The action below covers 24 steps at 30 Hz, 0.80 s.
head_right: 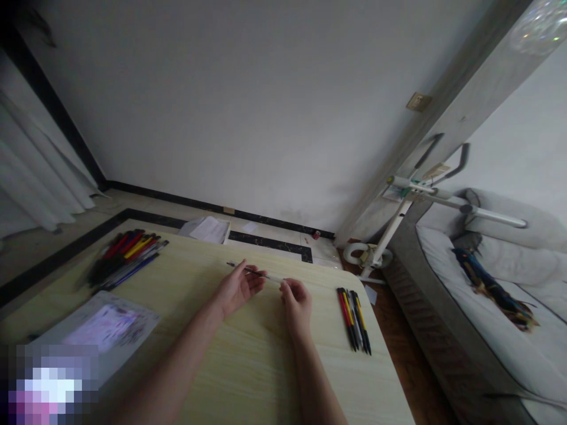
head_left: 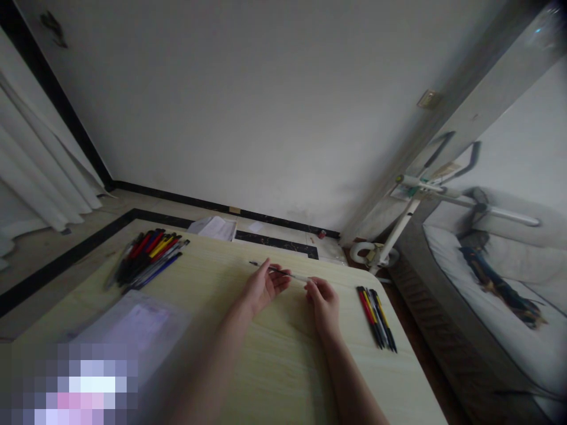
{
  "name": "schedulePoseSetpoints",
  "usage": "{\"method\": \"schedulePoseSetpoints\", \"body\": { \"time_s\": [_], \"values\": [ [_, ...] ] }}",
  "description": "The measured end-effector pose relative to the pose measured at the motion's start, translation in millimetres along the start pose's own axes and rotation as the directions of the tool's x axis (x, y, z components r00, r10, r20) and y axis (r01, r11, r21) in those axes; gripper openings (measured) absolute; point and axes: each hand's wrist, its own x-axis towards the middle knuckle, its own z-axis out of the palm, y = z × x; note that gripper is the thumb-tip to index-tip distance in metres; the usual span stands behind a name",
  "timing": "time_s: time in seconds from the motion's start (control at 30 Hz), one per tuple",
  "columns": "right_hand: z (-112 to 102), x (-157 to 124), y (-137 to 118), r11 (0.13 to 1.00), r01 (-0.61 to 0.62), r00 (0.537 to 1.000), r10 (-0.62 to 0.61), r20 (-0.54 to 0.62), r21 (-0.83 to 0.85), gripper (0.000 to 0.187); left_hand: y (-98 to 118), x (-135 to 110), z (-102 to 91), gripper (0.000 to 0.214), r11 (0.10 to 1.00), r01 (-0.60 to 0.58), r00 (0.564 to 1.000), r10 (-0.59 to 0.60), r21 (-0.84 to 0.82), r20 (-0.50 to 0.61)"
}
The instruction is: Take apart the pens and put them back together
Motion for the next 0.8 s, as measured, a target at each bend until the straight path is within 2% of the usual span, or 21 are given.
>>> {"method": "schedulePoseSetpoints", "body": {
  "time_s": [0.8],
  "values": [
    [-3.9,4.3,9.9,0.983,-0.045,0.998,0.054,-0.043,0.177,0.023,-0.4,0.5,-1.7,0.025,1.000,-0.005,1.000,0.005,-0.013,0.017]
  ]
}}
